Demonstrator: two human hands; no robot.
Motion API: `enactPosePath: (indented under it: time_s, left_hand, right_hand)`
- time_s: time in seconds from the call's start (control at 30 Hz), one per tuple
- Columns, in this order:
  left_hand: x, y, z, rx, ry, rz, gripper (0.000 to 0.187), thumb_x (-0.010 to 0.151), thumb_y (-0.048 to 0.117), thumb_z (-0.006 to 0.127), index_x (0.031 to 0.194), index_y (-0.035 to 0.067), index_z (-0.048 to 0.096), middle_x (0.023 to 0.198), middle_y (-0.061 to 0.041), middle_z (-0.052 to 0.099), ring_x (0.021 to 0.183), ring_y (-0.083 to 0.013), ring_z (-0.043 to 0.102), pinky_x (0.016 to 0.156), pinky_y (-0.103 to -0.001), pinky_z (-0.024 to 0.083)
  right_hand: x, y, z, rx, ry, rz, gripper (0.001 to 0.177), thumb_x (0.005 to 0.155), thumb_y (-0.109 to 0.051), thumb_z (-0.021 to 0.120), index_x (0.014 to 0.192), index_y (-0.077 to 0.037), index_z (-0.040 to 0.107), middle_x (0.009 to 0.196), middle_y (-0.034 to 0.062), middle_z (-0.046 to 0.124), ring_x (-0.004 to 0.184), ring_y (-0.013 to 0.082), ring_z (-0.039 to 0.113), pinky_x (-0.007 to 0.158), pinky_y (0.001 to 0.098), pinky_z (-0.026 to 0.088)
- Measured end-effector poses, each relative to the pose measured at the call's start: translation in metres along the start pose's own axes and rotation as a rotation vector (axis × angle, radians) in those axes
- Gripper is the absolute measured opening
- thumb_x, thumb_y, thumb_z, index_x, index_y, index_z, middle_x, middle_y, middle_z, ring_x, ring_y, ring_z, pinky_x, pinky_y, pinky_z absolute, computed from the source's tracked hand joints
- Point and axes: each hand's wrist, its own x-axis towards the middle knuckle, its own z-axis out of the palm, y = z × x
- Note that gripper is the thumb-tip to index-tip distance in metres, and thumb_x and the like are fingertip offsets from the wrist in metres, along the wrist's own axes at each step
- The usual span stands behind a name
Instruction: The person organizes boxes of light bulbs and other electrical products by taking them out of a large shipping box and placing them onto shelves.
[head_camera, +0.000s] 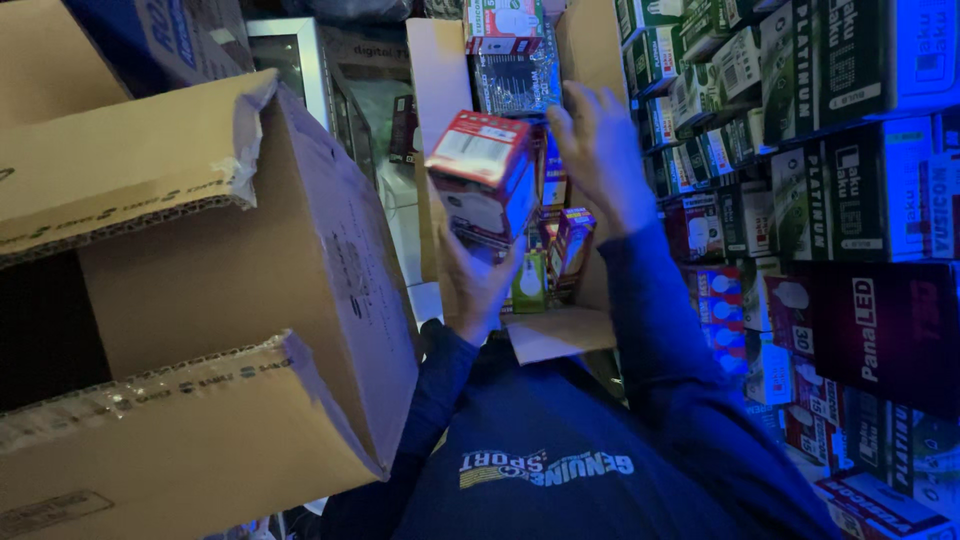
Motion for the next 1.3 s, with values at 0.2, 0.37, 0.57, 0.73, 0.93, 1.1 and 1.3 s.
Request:
enactPosePath:
  time_s: [0.2, 0.37, 0.57, 0.73, 0.93, 1.1, 1.3]
  left_hand:
    - [0.006, 0.007, -0.008, -0.201, -0.016, -0.005, 0.1, 0.079, 0.027, 0.089, 0.153, -0.003, 0.03, 0.145, -0.027, 0.049, 0.138, -0.0382, 0.05, 0.117, -0.046, 0.04]
    - [0.002, 0.005, -0.007, -0.145, -0.046, -0.033, 0.1, 0.081, 0.029, 0.089, 0.153, -0.004, 0.028, 0.145, -0.026, 0.049, 0.138, -0.0364, 0.049, 0.117, -0.045, 0.04]
    - [0.002, -0.013, -0.003, -0.152, -0.007, -0.009, 0.102, 0.08, 0.029, 0.089, 0.155, -0.004, 0.027, 0.148, -0.028, 0.047, 0.141, -0.0386, 0.047, 0.118, -0.047, 0.038]
    - [0.002, -0.022, 0.005, -0.105, 0.019, -0.008, 0.102, 0.079, 0.029, 0.09, 0.154, -0.003, 0.028, 0.146, -0.028, 0.048, 0.139, -0.0394, 0.049, 0.116, -0.048, 0.041]
    - [0.002, -0.015, 0.005, -0.052, 0.004, 0.023, 0.1, 0.078, 0.029, 0.09, 0.151, -0.003, 0.03, 0.141, -0.027, 0.049, 0.135, -0.0403, 0.051, 0.114, -0.048, 0.042]
    - [0.004, -0.006, -0.003, -0.05, -0.032, 0.05, 0.099, 0.081, 0.028, 0.089, 0.152, -0.004, 0.028, 0.142, -0.028, 0.048, 0.136, -0.0412, 0.049, 0.114, -0.05, 0.041]
    - [0.005, -0.01, 0.003, -0.095, 0.0, 0.037, 0.096, 0.08, 0.028, 0.088, 0.151, -0.002, 0.031, 0.139, -0.026, 0.051, 0.132, -0.0398, 0.054, 0.112, -0.049, 0.045]
  right_hand:
    - [-0.011, 0.059, 0.084, -0.346, -0.12, 0.054, 0.063, 0.081, -0.031, 0.081, 0.129, -0.001, 0.051, 0.106, 0.021, 0.059, 0.099, 0.0429, 0.062, 0.081, 0.0517, 0.051]
    - [-0.019, 0.072, 0.107, -0.631, -0.055, -0.035, 0.068, 0.091, -0.018, 0.08, 0.148, -0.006, 0.045, 0.115, 0.015, 0.057, 0.099, 0.0352, 0.062, 0.08, 0.0486, 0.049]
    - [-0.016, 0.048, 0.078, -0.246, -0.118, 0.025, 0.06, 0.076, -0.011, 0.074, 0.132, -0.006, 0.056, 0.114, 0.0215, 0.056, 0.1, 0.0442, 0.058, 0.085, 0.0518, 0.049]
    - [-0.024, 0.032, 0.071, -0.073, -0.215, -0.071, 0.028, 0.09, -0.011, 0.071, 0.117, -0.006, 0.064, 0.118, 0.0178, 0.058, 0.109, 0.0403, 0.059, 0.096, 0.0491, 0.05]
    - [-0.04, 0.014, 0.086, 0.365, -0.15, 0.049, 0.045, 0.092, -0.021, 0.074, 0.13, -0.003, 0.057, 0.124, 0.0231, 0.059, 0.116, 0.0431, 0.057, 0.1, 0.0472, 0.047]
    - [-0.039, 0.039, 0.11, 0.427, -0.343, 0.028, 0.059, 0.096, -0.027, 0.071, 0.144, 0.0, 0.049, 0.142, 0.0267, 0.053, 0.132, 0.0425, 0.051, 0.109, 0.0497, 0.043]
    - [-0.029, 0.11, 0.144, -0.41, -0.496, 0.227, 0.046, 0.093, -0.028, 0.066, 0.129, 0.0, 0.06, 0.138, 0.0269, 0.054, 0.122, 0.0454, 0.058, 0.095, 0.0532, 0.055]
